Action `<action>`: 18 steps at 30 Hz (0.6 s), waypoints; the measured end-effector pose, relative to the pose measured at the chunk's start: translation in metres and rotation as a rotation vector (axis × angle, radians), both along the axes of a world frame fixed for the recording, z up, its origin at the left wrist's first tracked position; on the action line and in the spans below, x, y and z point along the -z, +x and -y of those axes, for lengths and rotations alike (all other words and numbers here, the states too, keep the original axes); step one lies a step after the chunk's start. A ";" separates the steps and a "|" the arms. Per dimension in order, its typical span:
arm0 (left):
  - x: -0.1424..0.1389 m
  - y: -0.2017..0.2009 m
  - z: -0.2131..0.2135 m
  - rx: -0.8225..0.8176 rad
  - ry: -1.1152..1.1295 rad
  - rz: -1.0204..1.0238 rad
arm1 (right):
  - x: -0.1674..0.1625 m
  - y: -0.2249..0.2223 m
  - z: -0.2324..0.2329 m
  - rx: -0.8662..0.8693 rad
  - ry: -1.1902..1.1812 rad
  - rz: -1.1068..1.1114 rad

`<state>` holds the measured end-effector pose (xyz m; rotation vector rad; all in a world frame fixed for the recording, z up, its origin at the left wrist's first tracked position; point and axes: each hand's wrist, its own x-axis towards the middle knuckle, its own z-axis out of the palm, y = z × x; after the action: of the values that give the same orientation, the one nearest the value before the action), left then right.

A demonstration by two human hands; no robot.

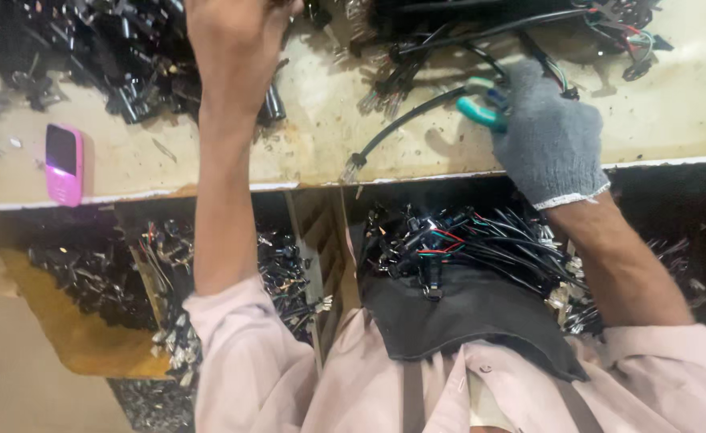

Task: The person repeatedly picks wire harnesses from a pile on a workbench, strips the outer insulation with pliers, and drops the processed pieces into a bin below. The cycle of picking, stripping, and dropping continues throughout the clip.

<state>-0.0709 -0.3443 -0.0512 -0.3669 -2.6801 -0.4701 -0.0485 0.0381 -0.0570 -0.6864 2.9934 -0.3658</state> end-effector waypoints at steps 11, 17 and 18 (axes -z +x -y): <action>0.021 0.150 -0.171 0.125 1.720 0.954 | -0.046 0.033 0.006 0.080 -1.084 0.669; 0.004 0.162 -0.187 0.263 1.150 0.593 | -0.050 0.050 -0.011 -0.552 -0.367 0.286; 0.001 0.158 -0.189 0.248 1.083 0.558 | -0.045 0.049 -0.012 -0.469 -0.430 0.327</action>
<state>0.0876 -0.1558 -0.0525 -0.2397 -2.3562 -2.1939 0.0001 0.0506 -0.0125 -1.1903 2.3633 -0.9852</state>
